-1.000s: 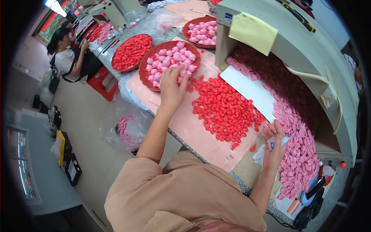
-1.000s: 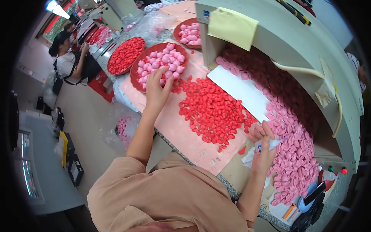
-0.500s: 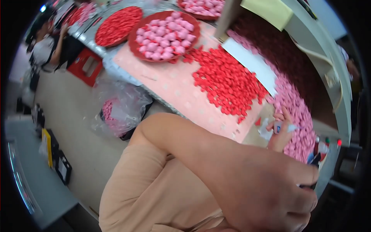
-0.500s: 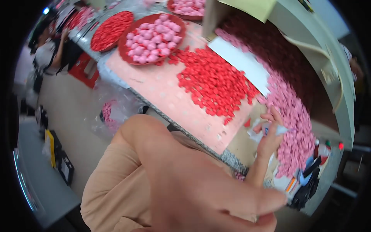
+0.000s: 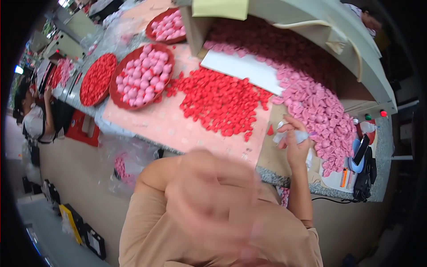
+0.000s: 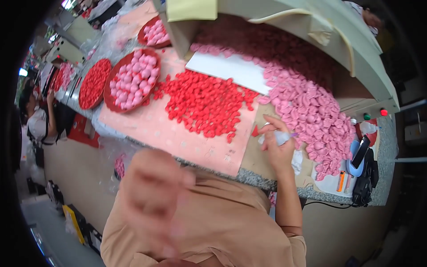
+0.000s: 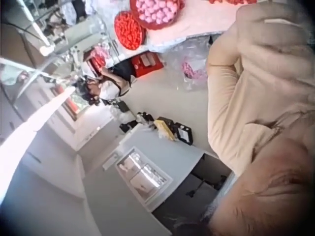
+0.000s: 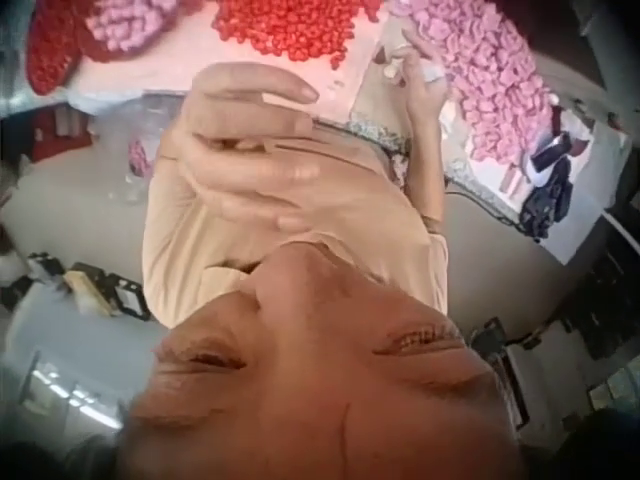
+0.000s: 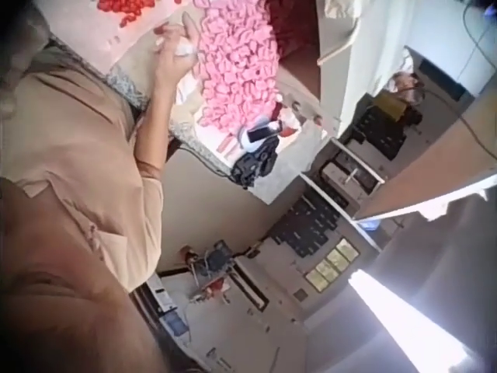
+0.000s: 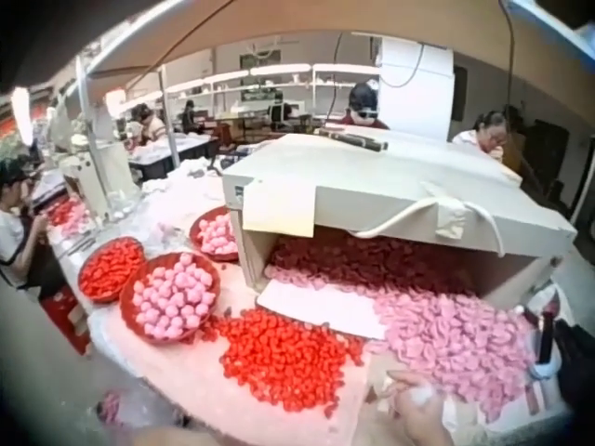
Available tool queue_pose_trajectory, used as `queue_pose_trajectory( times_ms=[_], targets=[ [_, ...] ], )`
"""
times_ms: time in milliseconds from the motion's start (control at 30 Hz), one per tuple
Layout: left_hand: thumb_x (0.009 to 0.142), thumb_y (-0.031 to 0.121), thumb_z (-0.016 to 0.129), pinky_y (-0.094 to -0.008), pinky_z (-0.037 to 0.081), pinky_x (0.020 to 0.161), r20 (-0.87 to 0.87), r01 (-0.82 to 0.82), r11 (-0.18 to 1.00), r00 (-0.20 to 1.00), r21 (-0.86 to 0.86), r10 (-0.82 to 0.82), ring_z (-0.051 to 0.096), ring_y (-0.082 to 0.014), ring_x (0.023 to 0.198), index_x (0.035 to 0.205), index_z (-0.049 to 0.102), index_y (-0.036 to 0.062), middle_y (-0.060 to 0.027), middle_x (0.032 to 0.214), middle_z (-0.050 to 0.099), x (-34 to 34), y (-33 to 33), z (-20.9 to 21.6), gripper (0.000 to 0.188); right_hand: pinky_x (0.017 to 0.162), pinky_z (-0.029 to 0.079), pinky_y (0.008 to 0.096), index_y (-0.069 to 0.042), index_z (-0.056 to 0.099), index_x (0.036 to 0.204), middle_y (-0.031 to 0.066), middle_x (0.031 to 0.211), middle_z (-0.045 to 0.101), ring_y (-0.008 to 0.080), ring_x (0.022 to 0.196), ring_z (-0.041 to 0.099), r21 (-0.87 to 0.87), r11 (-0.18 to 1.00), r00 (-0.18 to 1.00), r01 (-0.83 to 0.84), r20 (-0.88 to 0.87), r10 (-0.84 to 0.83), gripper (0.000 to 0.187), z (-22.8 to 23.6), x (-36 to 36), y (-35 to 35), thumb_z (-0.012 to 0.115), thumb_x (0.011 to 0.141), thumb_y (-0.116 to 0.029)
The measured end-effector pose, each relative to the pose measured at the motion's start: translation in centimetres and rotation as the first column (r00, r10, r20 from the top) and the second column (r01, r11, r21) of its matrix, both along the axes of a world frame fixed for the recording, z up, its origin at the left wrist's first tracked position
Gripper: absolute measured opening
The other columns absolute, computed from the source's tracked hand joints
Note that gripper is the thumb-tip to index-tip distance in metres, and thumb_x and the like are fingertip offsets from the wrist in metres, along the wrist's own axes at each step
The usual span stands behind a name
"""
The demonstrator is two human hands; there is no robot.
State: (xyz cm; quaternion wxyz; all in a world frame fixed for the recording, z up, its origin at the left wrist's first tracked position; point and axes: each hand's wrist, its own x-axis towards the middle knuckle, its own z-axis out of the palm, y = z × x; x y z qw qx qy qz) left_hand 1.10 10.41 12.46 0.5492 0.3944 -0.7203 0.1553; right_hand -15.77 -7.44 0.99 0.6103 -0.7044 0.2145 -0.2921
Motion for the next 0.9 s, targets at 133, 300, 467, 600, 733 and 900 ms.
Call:
queue_pose_trajectory(
  times_ms=[133, 300, 467, 600, 733, 900],
  targets=[
    [0.083, 0.003, 0.051, -0.0291, 0.047, 0.073, -0.352, -0.186, 0.854, 0.852, 0.486, 0.386, 0.058, -0.0197, 0.091, 0.115, 0.056, 0.0055, -0.0114, 0.107, 0.058, 4.8, -7.9, -3.8, 0.032, 0.045, 0.036, 0.0171, 0.001, 0.051, 0.114, 0.0039, 0.083, 0.06, 0.0039, 0.052, 0.046, 0.049, 0.999, 1.0, -0.023, 0.003, 0.022, 0.033, -0.5, 0.2, 0.1, 0.052, 0.092, -0.023],
    [0.08, 0.019, 0.064, -0.0332, 0.047, 0.077, -0.062, -0.366, 0.578, 0.806, 0.73, 0.588, 0.059, -0.0245, 0.09, 0.113, 0.058, 0.0053, -0.0135, 0.104, 0.06, 12.7, -16.5, -11.4, 0.036, 0.048, 0.039, 0.0168, -0.001, 0.051, 0.114, 0.0035, 0.085, 0.06, 0.0041, 0.054, 0.048, 0.134, 0.988, 0.995, -0.076, -0.047, 0.083, 0.037, -1.3, -0.8, 1.1, 0.054, 0.09, -0.028],
    [0.077, 0.026, 0.067, -0.0365, 0.047, 0.079, 0.163, -0.482, 0.346, 0.74, 0.805, 0.652, 0.059, -0.0282, 0.092, 0.108, 0.061, 0.0052, -0.0172, 0.102, 0.062, 12.9, -20.0, -12.9, 0.038, 0.055, 0.044, 0.0188, 0.001, 0.053, 0.112, 0.005, 0.085, 0.059, 0.0056, 0.064, 0.052, 0.132, 0.964, 0.961, -0.231, -0.124, 0.247, 0.029, -2.0, -1.4, 0.9, 0.054, 0.086, -0.011],
    [0.078, 0.026, 0.067, -0.0337, 0.049, 0.075, -0.023, -0.298, 0.529, 0.856, 0.795, 0.517, 0.062, -0.0246, 0.085, 0.104, 0.061, 0.0017, -0.0159, 0.098, 0.063, 13.1, -19.5, -11.5, 0.036, 0.054, 0.043, 0.0182, 0.001, 0.054, 0.111, 0.004, 0.083, 0.059, 0.005, 0.062, 0.051, -0.016, 0.973, 0.968, -0.231, -0.106, 0.228, 0.027, -1.6, -0.4, -0.6, 0.054, 0.086, -0.011],
    [0.089, 0.019, 0.057, -0.0278, 0.051, 0.07, -0.813, 0.408, 0.746, 0.498, 0.526, 0.301, 0.062, -0.0177, 0.084, 0.106, 0.052, 0.0017, -0.0142, 0.102, 0.062, 9.8, -15.1, -7.9, 0.024, 0.052, 0.041, 0.0175, -0.001, 0.056, 0.108, 0.0018, 0.077, 0.059, 0.0035, 0.058, 0.05, 0.102, 0.99, 0.98, -0.099, -0.161, 0.115, 0.024, -0.2, 1.2, -1.7, 0.056, 0.087, -0.011],
    [0.092, 0.019, 0.052, -0.0262, 0.048, 0.062, -0.977, 0.572, 0.794, 0.155, 0.208, 0.144, 0.055, -0.0118, 0.068, 0.121, 0.044, 0.0018, -0.0084, 0.089, 0.058, 7.5, -8.2, -8.2, 0.035, 0.049, 0.04, 0.0179, -0.002, 0.058, 0.103, -0.0004, 0.069, 0.055, 0.0043, 0.054, 0.05, 0.075, 0.986, 0.973, -0.146, -0.171, 0.157, 0.019, -0.7, 4.0, -1.7, 0.055, 0.088, -0.013]
  ],
)
